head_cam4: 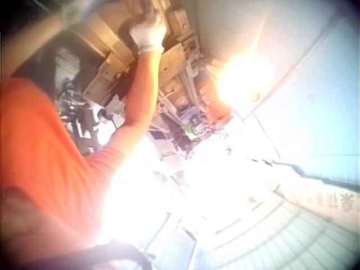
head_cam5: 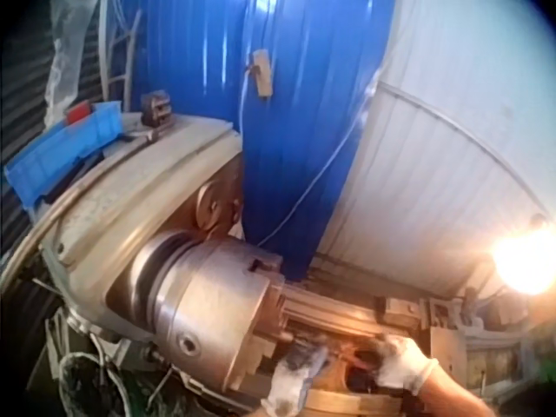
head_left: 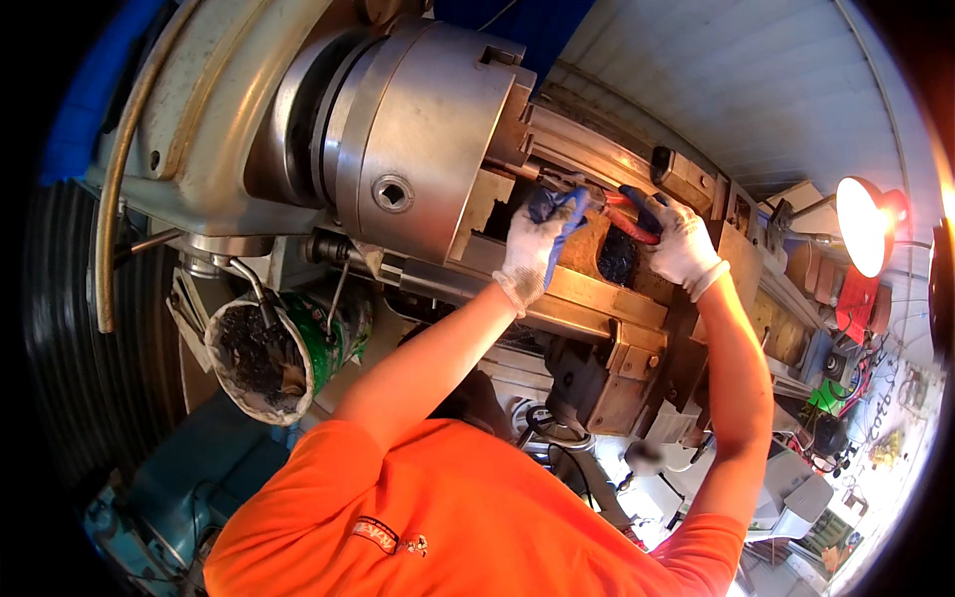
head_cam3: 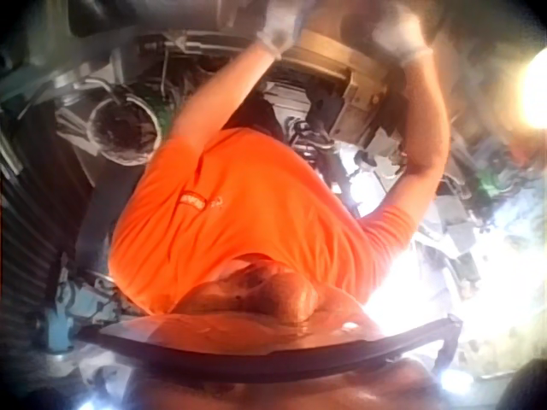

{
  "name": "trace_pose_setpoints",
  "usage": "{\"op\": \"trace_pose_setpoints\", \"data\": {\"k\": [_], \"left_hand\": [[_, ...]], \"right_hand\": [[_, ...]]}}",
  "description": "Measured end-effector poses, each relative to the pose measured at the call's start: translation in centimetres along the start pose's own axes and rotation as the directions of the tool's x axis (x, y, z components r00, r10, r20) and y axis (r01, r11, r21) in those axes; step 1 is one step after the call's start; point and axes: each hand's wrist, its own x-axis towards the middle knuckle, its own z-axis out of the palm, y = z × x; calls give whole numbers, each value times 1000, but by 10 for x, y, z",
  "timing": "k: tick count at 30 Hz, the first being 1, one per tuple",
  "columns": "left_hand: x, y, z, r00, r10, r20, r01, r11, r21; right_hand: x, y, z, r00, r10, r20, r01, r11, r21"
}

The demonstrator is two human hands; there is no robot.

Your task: The person operates a metal lathe in a workshop, using a wrench to tighten the chuck and a brush to clear metal shavings from the machine bed. They then use pliers to adjust a small metal component within the lathe's chuck and inspect the part.

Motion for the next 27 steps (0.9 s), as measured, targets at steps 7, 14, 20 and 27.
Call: {"op": "trace_pose_setpoints", "data": {"k": [7,14,20,27], "left_hand": [[23,-10,16,979,-6,205,31,993,-115],[22,-11,51,937,14,350,184,829,-528],[36,-27,73,994,105,-18,-98,830,-548],[37,-17,85,977,-37,-209,-82,844,-531]], "right_hand": [[19,12,-36,901,-68,428,-109,921,375],[36,56,-22,748,-321,580,-319,592,740],[32,16,-40,918,-105,382,-205,699,686],[-9,-13,32,851,-158,-501,-39,932,-361]]}}
